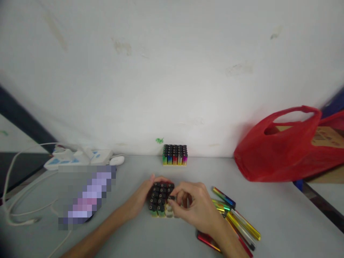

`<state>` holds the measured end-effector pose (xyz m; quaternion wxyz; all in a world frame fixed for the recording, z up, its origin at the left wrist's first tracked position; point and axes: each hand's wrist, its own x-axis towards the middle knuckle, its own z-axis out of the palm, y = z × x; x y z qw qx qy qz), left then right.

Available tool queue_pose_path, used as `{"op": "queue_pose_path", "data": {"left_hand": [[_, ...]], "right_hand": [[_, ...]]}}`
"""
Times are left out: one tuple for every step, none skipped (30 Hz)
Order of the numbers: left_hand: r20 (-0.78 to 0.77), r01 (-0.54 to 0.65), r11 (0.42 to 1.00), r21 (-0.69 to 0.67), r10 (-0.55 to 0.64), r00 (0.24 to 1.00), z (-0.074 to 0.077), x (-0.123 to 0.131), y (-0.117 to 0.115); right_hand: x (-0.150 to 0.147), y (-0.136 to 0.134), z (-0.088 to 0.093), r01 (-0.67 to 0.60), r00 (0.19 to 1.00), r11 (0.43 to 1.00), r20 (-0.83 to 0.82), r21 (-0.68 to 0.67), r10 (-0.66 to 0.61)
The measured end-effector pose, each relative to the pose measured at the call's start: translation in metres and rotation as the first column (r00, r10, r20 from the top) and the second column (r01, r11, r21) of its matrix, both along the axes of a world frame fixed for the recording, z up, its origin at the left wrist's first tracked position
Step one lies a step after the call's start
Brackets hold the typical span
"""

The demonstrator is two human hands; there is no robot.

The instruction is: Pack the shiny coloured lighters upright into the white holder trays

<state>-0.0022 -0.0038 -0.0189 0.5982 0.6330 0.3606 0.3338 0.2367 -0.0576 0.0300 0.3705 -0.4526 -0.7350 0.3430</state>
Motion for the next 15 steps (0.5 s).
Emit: {"op": "queue_pose_path", "data": {"left_hand": [[-0.001,-0.004,1.0,0.001,0.004,1.0,-0.001,0.0,0.0],[0.0,-0.007,1.0,0.004,0.007,1.0,-0.001,-0.001,0.0],[-0.001,-0.008,1.0,0.008,0.008,1.0,-0.001,-0.001,0.0],[-0.001,-0.008,1.0,0.013,0.008,1.0,-0.001,-0.002,-0.001],[-0.003,-0.008,1.0,0.017,0.008,1.0,0.0,-0.002,-0.001],[-0.007,-0.009,1.0,0.019,0.009,1.0,0.001,-0.002,-0.001],[-0.012,-0.012,1.0,0.019,0.012,1.0,0.002,-0.001,-0.001],[-0.016,-0.013,1.0,0.016,0.013,1.0,0.003,-0.001,-0.001],[-0.014,-0.01,1.0,0.008,0.01,1.0,0.005,0.0,-0.001],[-0.006,0.003,1.0,-0.003,-0.003,1.0,0.006,0.0,-0.001],[0.008,0.02,1.0,-0.015,-0.02,1.0,0.007,0.001,-0.001],[0.022,0.04,0.999,-0.029,-0.039,0.999,0.008,0.001,-0.001],[0.033,0.057,0.998,-0.042,-0.055,0.998,0.009,0.002,-0.001],[0.039,0.065,0.997,-0.052,-0.063,0.997,0.01,0.002,-0.001],[0.043,0.068,0.996,-0.062,-0.066,0.997,0.01,0.002,-0.001]], "right_hand": [[0.0,0.0,-0.001,0.001,1.0,1.0,0.0,-0.006,-0.001],[0.0,0.0,-0.002,0.005,1.0,1.0,-0.005,-0.008,-0.005],[0.0,0.0,-0.003,0.01,1.0,1.0,-0.013,-0.007,-0.01],[0.0,0.0,-0.004,0.016,1.0,1.0,-0.021,-0.005,-0.016],[-0.001,0.0,-0.005,0.02,0.999,1.0,-0.03,-0.004,-0.02],[-0.001,0.0,-0.004,0.023,0.999,1.0,-0.037,-0.007,-0.024],[-0.001,0.0,-0.004,0.027,0.999,1.0,-0.041,-0.011,-0.027],[-0.001,0.0,-0.002,0.036,0.998,0.999,-0.046,-0.013,-0.037],[0.0,0.0,0.001,0.054,0.997,0.998,-0.05,-0.012,-0.054],[0.002,0.0,0.005,0.077,0.996,0.997,-0.048,-0.01,-0.078],[0.005,0.0,0.009,0.103,0.994,0.995,-0.033,-0.007,-0.103],[0.009,-0.002,0.013,0.126,0.992,0.992,-0.005,-0.004,-0.126],[0.014,-0.005,0.017,0.139,0.989,0.99,0.051,-0.014,-0.138],[0.021,-0.01,0.02,0.139,0.982,0.99,0.131,-0.024,-0.134],[0.028,-0.016,0.021,0.133,0.967,0.991,0.222,-0.031,-0.123]]}}
